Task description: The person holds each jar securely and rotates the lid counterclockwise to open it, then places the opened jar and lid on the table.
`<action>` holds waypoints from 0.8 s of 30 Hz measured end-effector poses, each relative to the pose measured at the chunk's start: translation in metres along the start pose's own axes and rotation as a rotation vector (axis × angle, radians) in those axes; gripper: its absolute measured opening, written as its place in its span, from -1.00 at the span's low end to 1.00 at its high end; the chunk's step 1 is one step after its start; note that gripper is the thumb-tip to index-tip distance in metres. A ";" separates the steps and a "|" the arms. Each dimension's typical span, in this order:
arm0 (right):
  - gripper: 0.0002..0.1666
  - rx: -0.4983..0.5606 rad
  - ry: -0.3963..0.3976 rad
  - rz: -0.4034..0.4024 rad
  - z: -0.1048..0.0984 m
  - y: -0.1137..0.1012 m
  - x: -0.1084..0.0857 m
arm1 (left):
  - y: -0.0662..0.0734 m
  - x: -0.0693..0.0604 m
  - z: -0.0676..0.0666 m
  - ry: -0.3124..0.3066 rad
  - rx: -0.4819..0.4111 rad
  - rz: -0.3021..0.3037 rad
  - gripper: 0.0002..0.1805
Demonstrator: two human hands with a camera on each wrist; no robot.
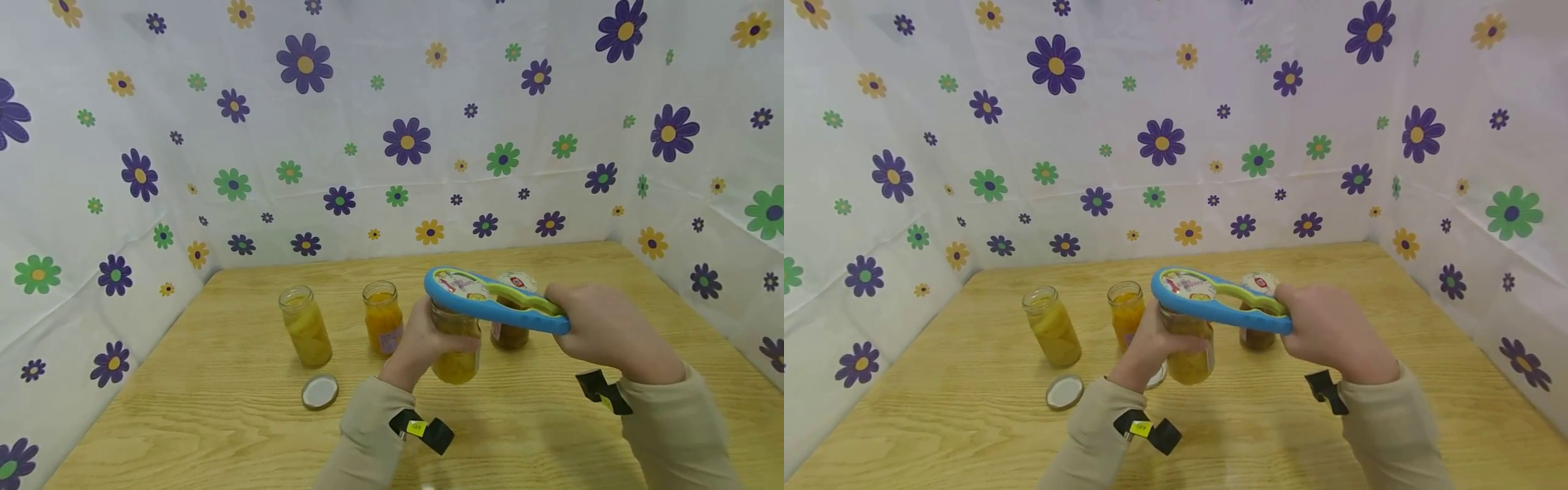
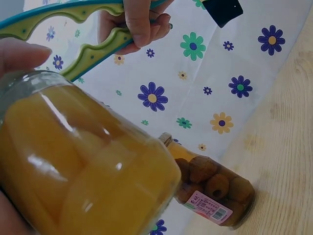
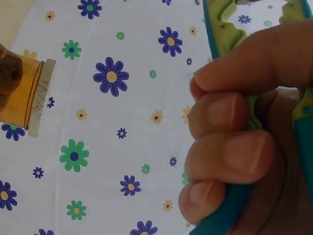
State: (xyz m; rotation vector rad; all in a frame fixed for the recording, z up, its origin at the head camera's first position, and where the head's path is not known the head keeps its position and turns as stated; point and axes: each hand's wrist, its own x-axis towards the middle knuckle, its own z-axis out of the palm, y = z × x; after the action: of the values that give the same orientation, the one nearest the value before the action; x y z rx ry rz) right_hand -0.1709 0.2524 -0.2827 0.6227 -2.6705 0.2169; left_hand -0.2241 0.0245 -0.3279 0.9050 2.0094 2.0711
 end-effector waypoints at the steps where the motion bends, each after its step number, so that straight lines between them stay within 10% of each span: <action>1: -0.74 -0.002 -0.004 0.001 0.000 0.000 0.000 | 0.000 0.000 0.000 0.000 -0.002 0.005 -0.28; 13: -0.76 0.013 -0.055 0.036 0.000 0.003 0.001 | -0.007 0.004 0.001 0.022 0.086 0.002 -0.30; 24: -0.78 0.030 -0.140 0.159 -0.002 0.020 -0.003 | -0.027 0.013 0.004 0.106 0.528 -0.093 -0.43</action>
State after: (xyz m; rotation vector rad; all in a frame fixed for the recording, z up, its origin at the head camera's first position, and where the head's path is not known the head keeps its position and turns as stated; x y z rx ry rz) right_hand -0.1772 0.2715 -0.2831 0.4494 -2.8599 0.2667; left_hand -0.2412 0.0368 -0.3496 0.7553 2.6607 1.5909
